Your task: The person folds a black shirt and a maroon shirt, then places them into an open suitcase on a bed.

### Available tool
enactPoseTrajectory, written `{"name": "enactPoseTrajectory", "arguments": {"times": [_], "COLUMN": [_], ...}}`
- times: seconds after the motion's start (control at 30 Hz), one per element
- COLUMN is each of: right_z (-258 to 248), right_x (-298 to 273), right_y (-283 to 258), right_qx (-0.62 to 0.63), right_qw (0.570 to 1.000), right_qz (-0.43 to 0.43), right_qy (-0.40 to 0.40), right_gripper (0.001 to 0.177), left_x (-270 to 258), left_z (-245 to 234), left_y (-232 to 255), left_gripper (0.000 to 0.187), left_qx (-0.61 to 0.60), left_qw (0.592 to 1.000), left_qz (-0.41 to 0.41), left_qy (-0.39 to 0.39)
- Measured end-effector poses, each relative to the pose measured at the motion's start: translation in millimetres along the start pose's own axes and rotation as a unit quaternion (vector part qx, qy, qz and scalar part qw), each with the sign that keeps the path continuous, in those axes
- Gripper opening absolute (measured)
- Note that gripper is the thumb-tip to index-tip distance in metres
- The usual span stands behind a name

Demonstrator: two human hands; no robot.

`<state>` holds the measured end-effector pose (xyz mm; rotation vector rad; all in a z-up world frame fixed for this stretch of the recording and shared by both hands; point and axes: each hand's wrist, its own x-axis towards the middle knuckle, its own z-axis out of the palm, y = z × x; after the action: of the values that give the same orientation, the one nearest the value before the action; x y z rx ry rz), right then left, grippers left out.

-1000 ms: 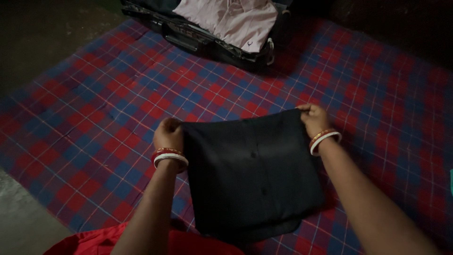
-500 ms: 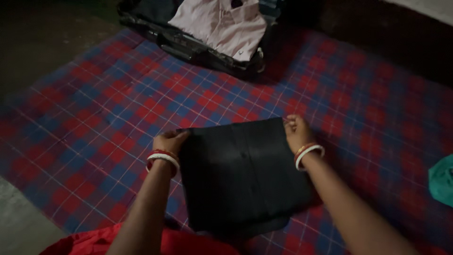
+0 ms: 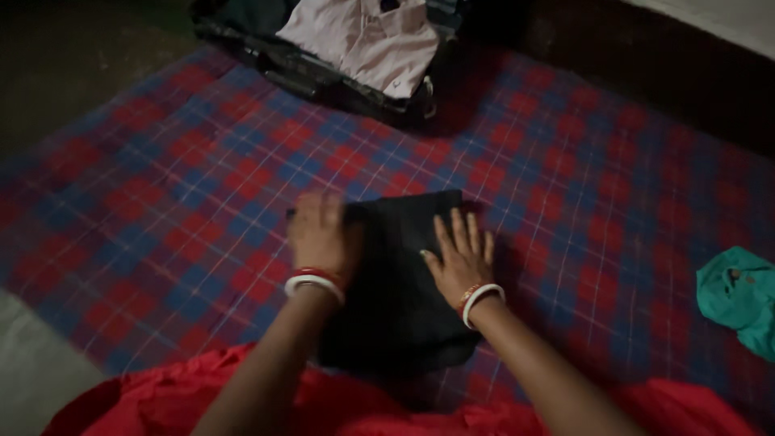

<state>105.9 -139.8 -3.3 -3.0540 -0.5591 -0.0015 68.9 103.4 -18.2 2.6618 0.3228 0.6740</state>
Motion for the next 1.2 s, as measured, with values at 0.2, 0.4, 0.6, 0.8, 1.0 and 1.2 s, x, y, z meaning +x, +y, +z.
{"name": "enactPoseTrajectory", "arguments": {"times": [0.2,0.4,0.6,0.8,1.0,1.2], "right_z": [14.2,9.8,-18.6,-44.6,-74.8,-70.8], "right_x": [-22.2,-17.8,-36.4,-70.4,-93.1,-96.7], "right_y": [-5.7,52.8,60.8,23.5,-2.7,-4.6], "right_qx": [0.048,0.009,-0.026,0.031,-0.080,-0.093], "right_qw": [0.992,0.989,0.980,0.971,0.940,0.942], "right_qz": [-0.100,-0.021,0.014,-0.139,-0.150,-0.154], "right_qy": [-0.058,-0.144,-0.198,-0.192,-0.296,-0.282], "right_gripper": [0.071,0.074,0.076,0.092,0.104,0.104], "left_x": [-45.4,-43.7,-54.0,-50.7,-65.6,-73.9], "left_z": [-5.3,-39.0,-48.9,-50.4,-71.7,-89.2], "left_y": [27.8,-7.1,-11.6,-17.8,-25.0,-4.8], "left_gripper": [0.078,0.080,0.095,0.109,0.129,0.122], "left_qx": [0.032,0.120,0.109,0.064,0.099,0.146], "left_qw": [0.962,0.934,0.928,0.904,0.863,0.829], "left_qz": [0.068,0.051,-0.043,-0.098,-0.021,-0.005], "left_qy": [-0.263,-0.331,-0.353,-0.411,-0.495,-0.540]}}
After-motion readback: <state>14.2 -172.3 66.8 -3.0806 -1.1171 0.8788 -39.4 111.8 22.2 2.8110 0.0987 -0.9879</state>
